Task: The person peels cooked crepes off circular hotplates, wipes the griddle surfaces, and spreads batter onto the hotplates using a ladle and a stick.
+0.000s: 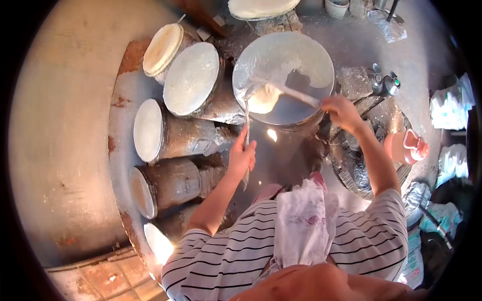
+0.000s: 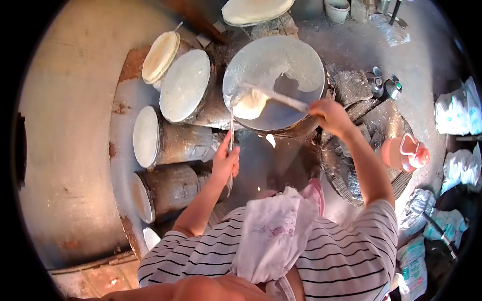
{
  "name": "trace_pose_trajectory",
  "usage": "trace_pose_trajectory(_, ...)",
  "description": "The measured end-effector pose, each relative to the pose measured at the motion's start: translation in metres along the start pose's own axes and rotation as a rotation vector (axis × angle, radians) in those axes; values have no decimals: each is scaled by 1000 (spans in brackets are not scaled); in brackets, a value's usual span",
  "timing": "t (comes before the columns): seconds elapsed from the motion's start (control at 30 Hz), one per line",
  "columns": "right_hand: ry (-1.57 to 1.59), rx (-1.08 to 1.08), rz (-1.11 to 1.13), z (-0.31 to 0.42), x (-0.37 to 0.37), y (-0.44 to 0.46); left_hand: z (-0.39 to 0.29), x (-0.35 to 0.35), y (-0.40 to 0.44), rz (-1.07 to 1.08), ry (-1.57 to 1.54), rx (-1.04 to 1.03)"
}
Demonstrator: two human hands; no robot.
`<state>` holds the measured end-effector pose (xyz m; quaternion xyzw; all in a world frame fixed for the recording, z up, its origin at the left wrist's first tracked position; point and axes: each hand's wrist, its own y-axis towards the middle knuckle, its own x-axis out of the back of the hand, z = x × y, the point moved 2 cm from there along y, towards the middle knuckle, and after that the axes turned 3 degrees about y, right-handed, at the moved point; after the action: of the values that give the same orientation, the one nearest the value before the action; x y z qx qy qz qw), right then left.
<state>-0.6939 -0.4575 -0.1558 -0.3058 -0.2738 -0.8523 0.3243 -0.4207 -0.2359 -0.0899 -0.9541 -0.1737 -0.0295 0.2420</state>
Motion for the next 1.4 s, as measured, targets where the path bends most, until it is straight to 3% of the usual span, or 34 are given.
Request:
trace_pose_trajectory(0.07,-119,-50,-35,49,7,-45,-29,25,-21,47,-77,-17)
trace_pose_trajectory(0.17,631,-497,-419,88,-73,-72,-69,77,-55,83,-279,-106)
trace_pose_trajectory(0.2,959,-620,-334,139,-88,-37,-76,90,-47,131,-383,-200)
trace_pose_trajectory(0.23,1166,-640,-380,161,-137,-6,-75,104,-40,195,-406,-246)
trace_pose_trajectory(0.33,1367,-613,-483,173,-282,80,-53,141,-31,537,-922,-138)
trace_pose_trajectory(0.37,1329,-652,-557,187,-298,90,-54,153,-30,642,-1045,-115)
trace_pose_trajectory(0.47,1208,-736,-807,210,-332,70,-56,183,-61,515,-891,-217)
trace_pose_trajectory(0.6,1046,-791,-902,214,-308,27,-60,200,-69,556,-829,-296)
trace_pose_trajectory(0.77,1137,-805,-1245,189,-269,50,-55,209,-79,338,-572,-399)
trace_pose_trajectory(0.83,731,-750,-1221,193,-266,55,-57,214,-84,263,-466,-390)
trace_pose_trajectory(0.93,306,-532,-912,186,-304,16,-58,211,-83,219,-368,-419)
trace_pose_trajectory(1.0,897,-905,-853,187,-304,-42,-52,206,-79,255,-358,-434)
trace_pose_trajectory(1.1,947,-986,-825,186,-242,-77,-47,188,-76,274,-360,-393)
trace_pose_trajectory(1.3,843,-1002,-725,117,-159,-48,-58,126,-56,319,-272,-437)
trace_pose_trajectory(1.4,1267,-576,-801,-10,-203,-67,-70,89,-48,313,-230,-384)
